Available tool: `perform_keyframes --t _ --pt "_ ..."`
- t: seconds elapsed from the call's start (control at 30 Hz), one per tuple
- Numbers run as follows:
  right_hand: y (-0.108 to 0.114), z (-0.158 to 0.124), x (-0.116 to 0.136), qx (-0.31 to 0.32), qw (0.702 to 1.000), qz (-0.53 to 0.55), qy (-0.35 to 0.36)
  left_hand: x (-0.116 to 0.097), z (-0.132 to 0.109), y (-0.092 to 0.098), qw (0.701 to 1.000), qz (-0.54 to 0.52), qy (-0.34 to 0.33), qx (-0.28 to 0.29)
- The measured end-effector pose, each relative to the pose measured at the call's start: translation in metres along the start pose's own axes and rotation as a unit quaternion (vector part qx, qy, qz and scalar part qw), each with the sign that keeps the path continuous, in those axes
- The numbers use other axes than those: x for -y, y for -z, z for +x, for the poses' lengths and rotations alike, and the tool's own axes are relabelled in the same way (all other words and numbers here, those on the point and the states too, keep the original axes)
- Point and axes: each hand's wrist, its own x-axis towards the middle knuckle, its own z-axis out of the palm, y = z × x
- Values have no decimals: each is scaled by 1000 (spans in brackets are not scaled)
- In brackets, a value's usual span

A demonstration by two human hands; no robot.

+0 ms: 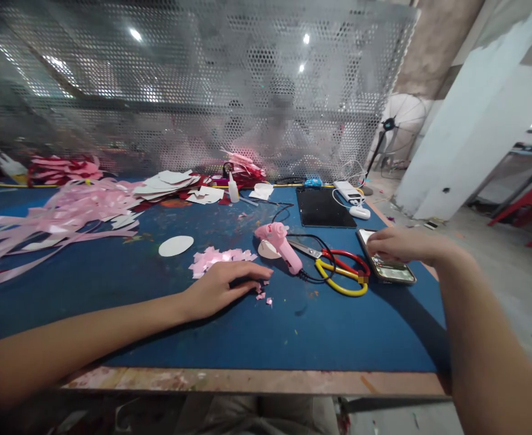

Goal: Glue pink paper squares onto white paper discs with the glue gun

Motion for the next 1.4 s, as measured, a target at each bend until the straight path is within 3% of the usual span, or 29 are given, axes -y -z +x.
perform_keyframes --t 0.1,0.17,0.33,0.4,0.5,0.57,0.63,0.83,1.4 --pt "-3 -4 12 132 988 42 64 2 1 2 1000 -15 21 -7" --pt "-3 -4 16 182 977 54 96 2 2 4 999 -19 31 -12" --pt "-10 -3 28 205 963 19 173 -2 2 7 999 43 24 24" --pt "-19 -1 39 168 968 -3 186 -6 1 6 994 75 -5 81" --pt "-40 2 62 -19 983 -59 174 -13 0 2 978 127 -38 159" --pt "-56 3 76 -93 981 -68 155 -18 0 -2 970 155 -45 179" --pt "-71 4 87 -129 979 -75 140 -22 1 -5 967 167 -54 182" --pt "-94 8 97 -175 973 -106 109 -24 1 -10 970 128 -113 175" --pt "-93 7 96 -174 967 -134 126 -12 -2 -15 955 169 -225 92"
